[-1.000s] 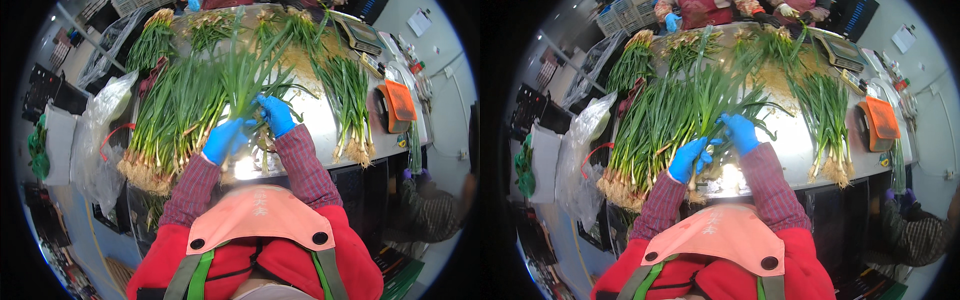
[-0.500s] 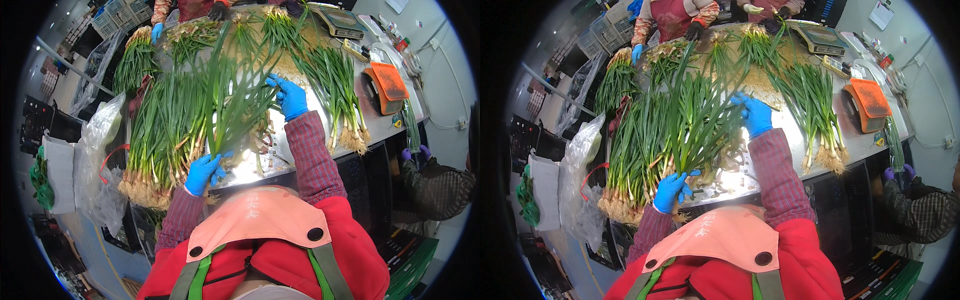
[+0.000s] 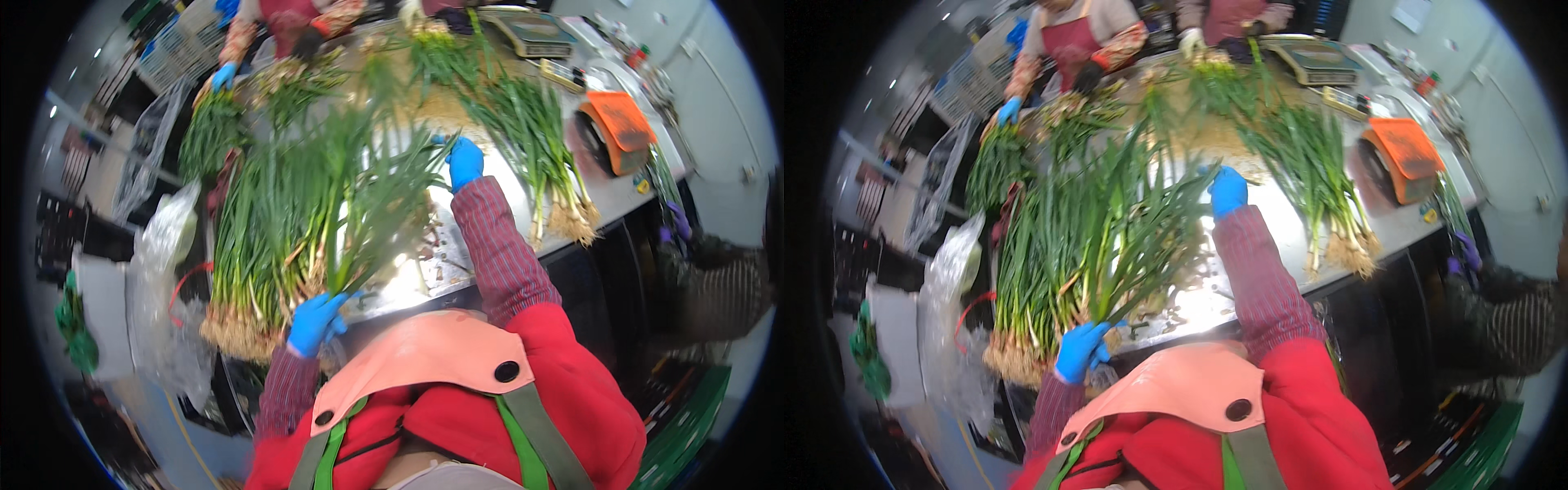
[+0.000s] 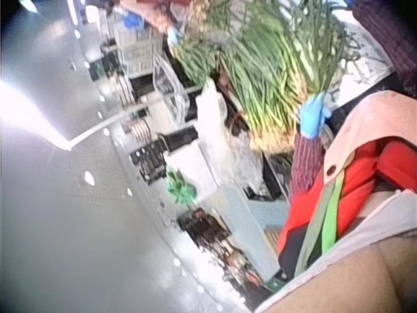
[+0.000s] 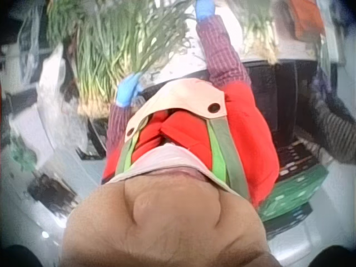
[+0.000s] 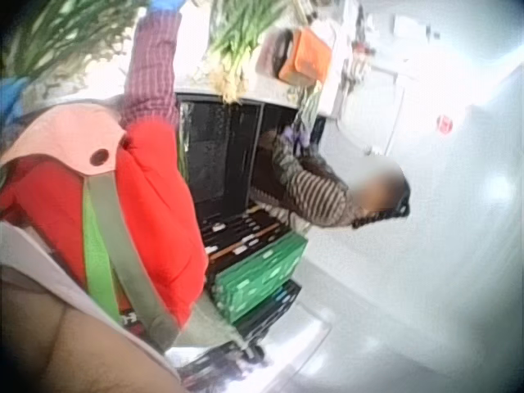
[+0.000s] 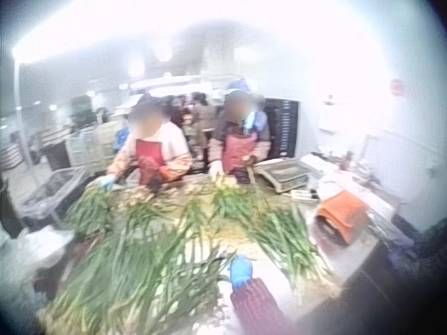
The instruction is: The person trims green onions on a stainless steel table using scissors. They repeatedly pick up bunches, cut off roots and leaf tips, and place the trimmed onions aside. Another person works nearby on similar onions.
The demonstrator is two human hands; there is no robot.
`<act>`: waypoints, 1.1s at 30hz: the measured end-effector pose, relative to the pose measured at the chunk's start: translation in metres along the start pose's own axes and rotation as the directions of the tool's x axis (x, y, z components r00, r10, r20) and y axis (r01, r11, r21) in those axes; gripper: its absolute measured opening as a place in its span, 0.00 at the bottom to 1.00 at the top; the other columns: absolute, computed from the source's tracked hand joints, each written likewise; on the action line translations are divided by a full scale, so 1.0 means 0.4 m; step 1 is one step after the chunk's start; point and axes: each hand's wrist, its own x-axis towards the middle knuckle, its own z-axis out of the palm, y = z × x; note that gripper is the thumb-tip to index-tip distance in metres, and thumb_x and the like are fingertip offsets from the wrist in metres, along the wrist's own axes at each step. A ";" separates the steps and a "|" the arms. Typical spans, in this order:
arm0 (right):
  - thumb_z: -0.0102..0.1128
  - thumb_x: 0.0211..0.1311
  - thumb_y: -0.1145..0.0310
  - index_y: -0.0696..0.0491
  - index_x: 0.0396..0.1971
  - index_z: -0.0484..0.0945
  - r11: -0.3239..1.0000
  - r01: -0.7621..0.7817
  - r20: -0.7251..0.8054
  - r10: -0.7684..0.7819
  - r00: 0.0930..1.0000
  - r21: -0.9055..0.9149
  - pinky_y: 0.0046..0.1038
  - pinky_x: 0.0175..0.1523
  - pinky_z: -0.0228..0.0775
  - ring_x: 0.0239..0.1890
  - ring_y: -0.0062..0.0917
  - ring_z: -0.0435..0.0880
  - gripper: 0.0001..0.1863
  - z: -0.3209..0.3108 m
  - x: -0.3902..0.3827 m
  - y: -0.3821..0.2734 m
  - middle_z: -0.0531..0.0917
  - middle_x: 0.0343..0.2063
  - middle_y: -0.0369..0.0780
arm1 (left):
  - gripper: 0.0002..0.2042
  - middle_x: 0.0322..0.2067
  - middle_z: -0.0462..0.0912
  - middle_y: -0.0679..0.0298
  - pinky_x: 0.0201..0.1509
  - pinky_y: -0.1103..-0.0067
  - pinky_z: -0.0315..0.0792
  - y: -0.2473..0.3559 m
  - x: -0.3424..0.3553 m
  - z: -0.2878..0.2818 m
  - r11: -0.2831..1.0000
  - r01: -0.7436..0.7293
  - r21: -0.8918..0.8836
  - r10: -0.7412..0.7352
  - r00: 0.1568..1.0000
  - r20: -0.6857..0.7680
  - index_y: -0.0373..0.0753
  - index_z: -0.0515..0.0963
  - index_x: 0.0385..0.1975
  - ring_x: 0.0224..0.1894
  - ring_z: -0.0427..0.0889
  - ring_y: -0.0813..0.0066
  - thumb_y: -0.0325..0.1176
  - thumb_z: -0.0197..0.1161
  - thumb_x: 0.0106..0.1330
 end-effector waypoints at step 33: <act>0.58 0.60 0.62 0.47 0.34 0.79 0.360 0.505 0.470 -0.187 0.863 -0.784 0.44 0.28 0.72 0.23 0.45 0.81 0.06 -0.515 -0.358 0.044 0.81 0.21 0.46 | 0.31 0.09 0.55 0.76 0.17 0.83 0.58 0.134 0.576 -0.630 0.212 -0.584 -0.783 0.300 0.802 -0.516 0.49 0.68 0.65 0.10 0.56 0.83 0.23 0.49 0.56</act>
